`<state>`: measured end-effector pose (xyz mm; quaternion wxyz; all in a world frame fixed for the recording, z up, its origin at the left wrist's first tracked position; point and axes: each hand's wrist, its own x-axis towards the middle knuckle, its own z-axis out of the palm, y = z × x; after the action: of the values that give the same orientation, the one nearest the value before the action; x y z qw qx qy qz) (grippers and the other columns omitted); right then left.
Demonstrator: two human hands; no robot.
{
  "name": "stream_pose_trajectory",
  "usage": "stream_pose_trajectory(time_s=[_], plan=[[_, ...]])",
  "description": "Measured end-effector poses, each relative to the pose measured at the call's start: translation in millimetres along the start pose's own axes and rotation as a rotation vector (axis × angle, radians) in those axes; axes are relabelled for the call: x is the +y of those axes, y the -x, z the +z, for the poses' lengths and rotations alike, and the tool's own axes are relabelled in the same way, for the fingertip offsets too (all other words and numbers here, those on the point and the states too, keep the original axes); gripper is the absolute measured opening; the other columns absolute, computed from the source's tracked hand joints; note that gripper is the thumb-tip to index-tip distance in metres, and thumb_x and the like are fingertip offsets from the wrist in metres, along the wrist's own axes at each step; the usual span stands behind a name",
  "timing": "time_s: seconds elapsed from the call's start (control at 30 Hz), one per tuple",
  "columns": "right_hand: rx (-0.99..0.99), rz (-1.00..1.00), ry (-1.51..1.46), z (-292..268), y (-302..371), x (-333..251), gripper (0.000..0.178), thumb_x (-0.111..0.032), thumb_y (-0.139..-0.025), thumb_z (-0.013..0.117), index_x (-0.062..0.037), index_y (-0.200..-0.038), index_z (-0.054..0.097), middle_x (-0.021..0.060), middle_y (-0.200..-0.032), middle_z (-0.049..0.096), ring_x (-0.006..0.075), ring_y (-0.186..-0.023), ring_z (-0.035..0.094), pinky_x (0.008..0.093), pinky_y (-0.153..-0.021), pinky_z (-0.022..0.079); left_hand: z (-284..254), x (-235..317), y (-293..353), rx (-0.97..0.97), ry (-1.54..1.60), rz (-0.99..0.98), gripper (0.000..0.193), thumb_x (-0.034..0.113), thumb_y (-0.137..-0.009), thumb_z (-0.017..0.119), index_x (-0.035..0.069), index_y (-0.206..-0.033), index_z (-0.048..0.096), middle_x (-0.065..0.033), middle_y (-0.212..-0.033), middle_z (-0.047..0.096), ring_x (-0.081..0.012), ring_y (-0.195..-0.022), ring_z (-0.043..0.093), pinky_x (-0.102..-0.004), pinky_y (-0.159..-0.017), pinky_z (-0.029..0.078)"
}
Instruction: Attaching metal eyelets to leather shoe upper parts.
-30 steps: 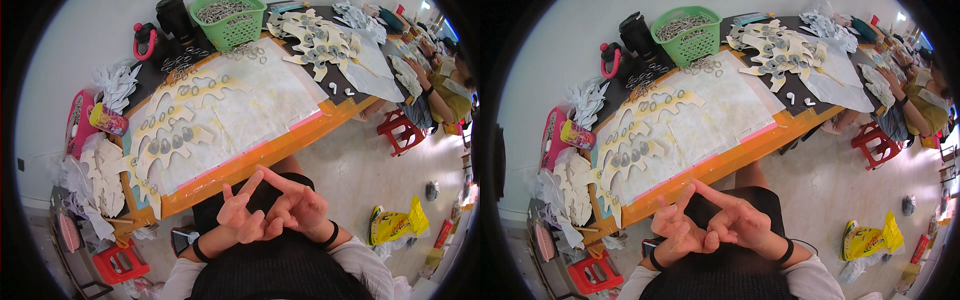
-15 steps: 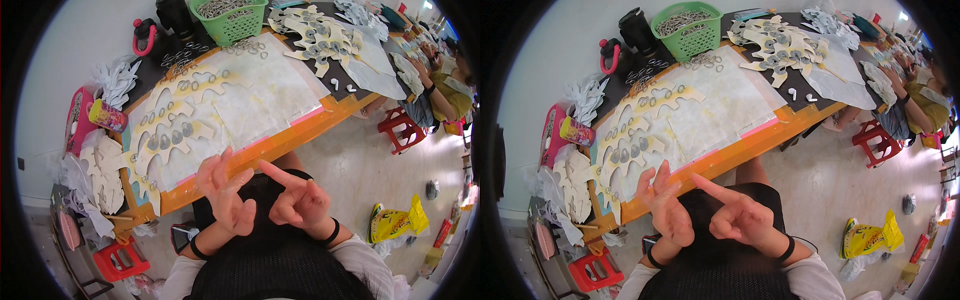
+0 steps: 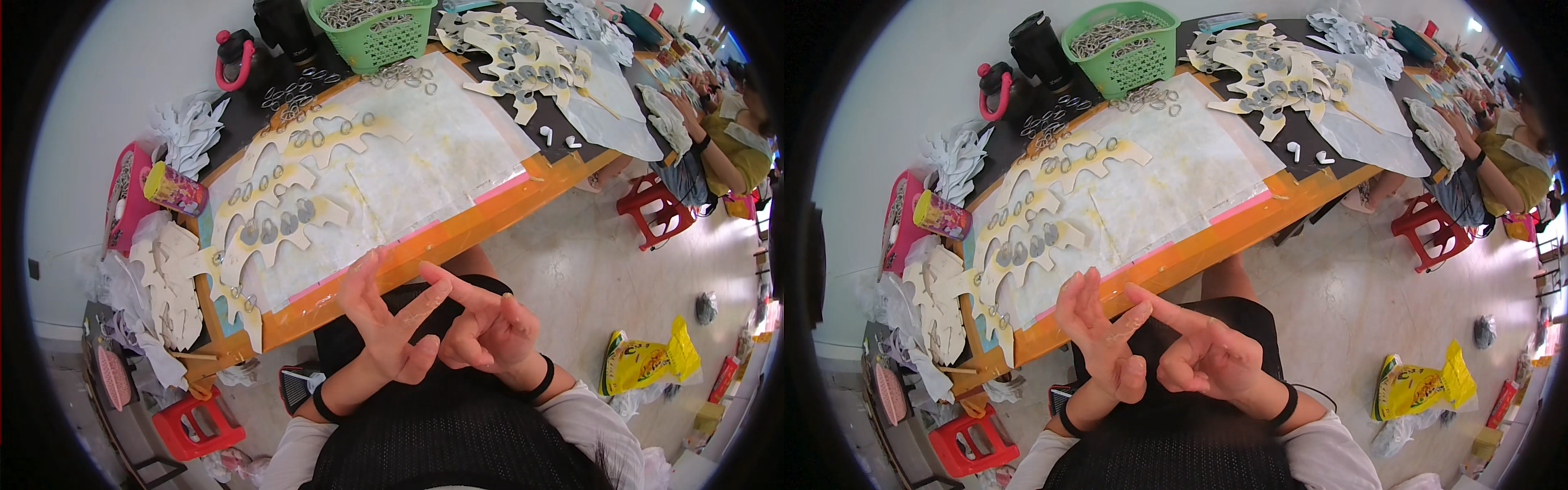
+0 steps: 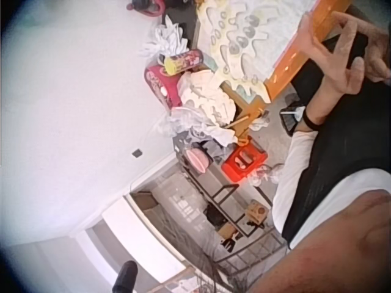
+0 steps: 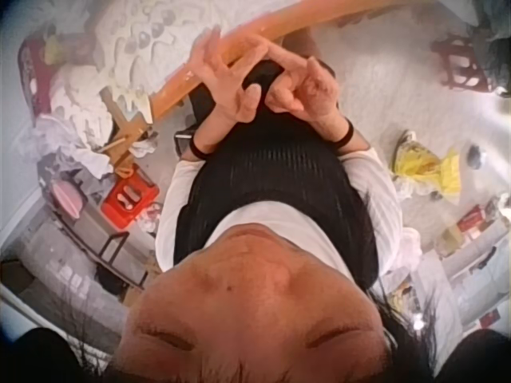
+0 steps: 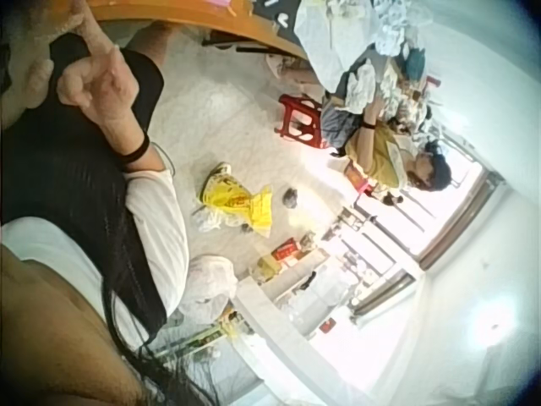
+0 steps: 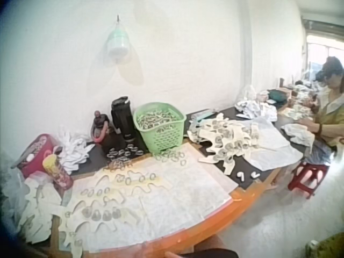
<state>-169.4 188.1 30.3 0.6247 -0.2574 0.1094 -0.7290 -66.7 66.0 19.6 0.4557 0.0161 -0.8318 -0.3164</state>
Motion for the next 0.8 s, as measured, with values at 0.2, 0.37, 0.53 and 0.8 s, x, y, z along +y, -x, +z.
stream_pose_trajectory(time_s=[0.2,0.37,0.53,0.8], plan=[[0.012,0.001,-0.011,1,1,1,0.080,-0.051,-0.089,0.031,-0.0012,-0.145,0.002,-0.0009,-0.047,0.037,0.0098,-0.042,0.029,0.0221,-0.049,0.028,0,-2,-2,0.046,-0.104,0.016,0.047,0.034,-0.079,0.051,0.004,-0.113,0.063,-0.0249,-0.133,0.018,-0.0407,-0.127,0.020,-0.0513,-0.105,0.023],[-0.028,-0.005,0.062,-2,-3,0,0.083,-0.055,-0.091,0.026,0.0000,-0.143,-0.009,-0.0009,-0.047,0.039,0.0100,-0.038,0.029,0.0237,-0.044,0.027,1,-1,-4,0.065,-0.103,0.001,0.049,0.035,-0.079,0.051,0.002,-0.114,0.062,-0.0264,-0.133,0.019,-0.0418,-0.126,0.020,-0.0518,-0.104,0.023],[0.020,-0.009,0.009,0,-1,1,0.080,-0.051,-0.089,0.031,-0.0010,-0.145,0.003,-0.0003,-0.048,0.039,0.0101,-0.042,0.029,0.0224,-0.050,0.029,2,-1,-7,0.070,-0.125,0.018,0.050,0.035,-0.080,0.051,-0.001,-0.113,0.061,-0.0267,-0.133,0.018,-0.0427,-0.126,0.021,-0.0524,-0.104,0.024],[-0.001,0.003,-0.007,-2,0,3,0.081,-0.052,-0.089,0.030,0.0010,-0.144,0.002,0.0001,-0.047,0.037,0.0109,-0.042,0.029,0.0228,-0.050,0.029,-2,-1,-11,0.132,-0.103,-0.090,0.047,0.020,-0.078,0.055,-0.008,-0.116,0.052,-0.0263,-0.133,0.020,-0.0408,-0.125,0.026,-0.0518,-0.103,0.026]])
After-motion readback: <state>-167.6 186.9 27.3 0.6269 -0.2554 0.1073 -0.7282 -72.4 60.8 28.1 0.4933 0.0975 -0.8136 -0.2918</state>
